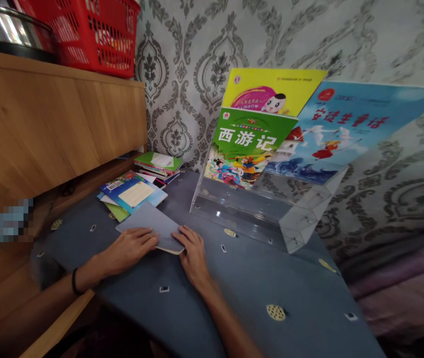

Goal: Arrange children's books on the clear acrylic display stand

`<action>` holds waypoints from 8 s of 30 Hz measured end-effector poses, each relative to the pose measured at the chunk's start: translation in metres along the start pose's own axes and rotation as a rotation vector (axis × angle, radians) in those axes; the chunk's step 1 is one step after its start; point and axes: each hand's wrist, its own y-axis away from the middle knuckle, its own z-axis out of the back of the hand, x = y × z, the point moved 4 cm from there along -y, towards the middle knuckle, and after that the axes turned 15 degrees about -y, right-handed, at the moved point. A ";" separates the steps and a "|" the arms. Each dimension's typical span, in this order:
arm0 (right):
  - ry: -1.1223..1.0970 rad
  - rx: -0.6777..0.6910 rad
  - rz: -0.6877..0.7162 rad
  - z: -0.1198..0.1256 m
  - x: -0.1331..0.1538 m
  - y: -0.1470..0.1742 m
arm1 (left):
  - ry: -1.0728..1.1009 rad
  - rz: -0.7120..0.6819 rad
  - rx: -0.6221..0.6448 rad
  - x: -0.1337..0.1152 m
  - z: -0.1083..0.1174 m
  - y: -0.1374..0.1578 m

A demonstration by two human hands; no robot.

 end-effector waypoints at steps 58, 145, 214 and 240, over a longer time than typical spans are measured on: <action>0.320 0.198 -0.706 0.068 0.029 0.012 | -0.073 0.322 0.024 -0.058 -0.026 -0.025; 0.491 0.361 -0.270 0.016 0.021 0.013 | -0.262 -0.095 0.134 -0.113 -0.014 -0.013; 0.195 -0.028 -0.778 0.093 0.007 0.040 | 0.145 0.096 0.014 -0.024 -0.047 -0.056; 0.415 0.251 -0.313 0.034 0.000 0.004 | 0.327 0.122 -0.060 -0.016 -0.067 -0.044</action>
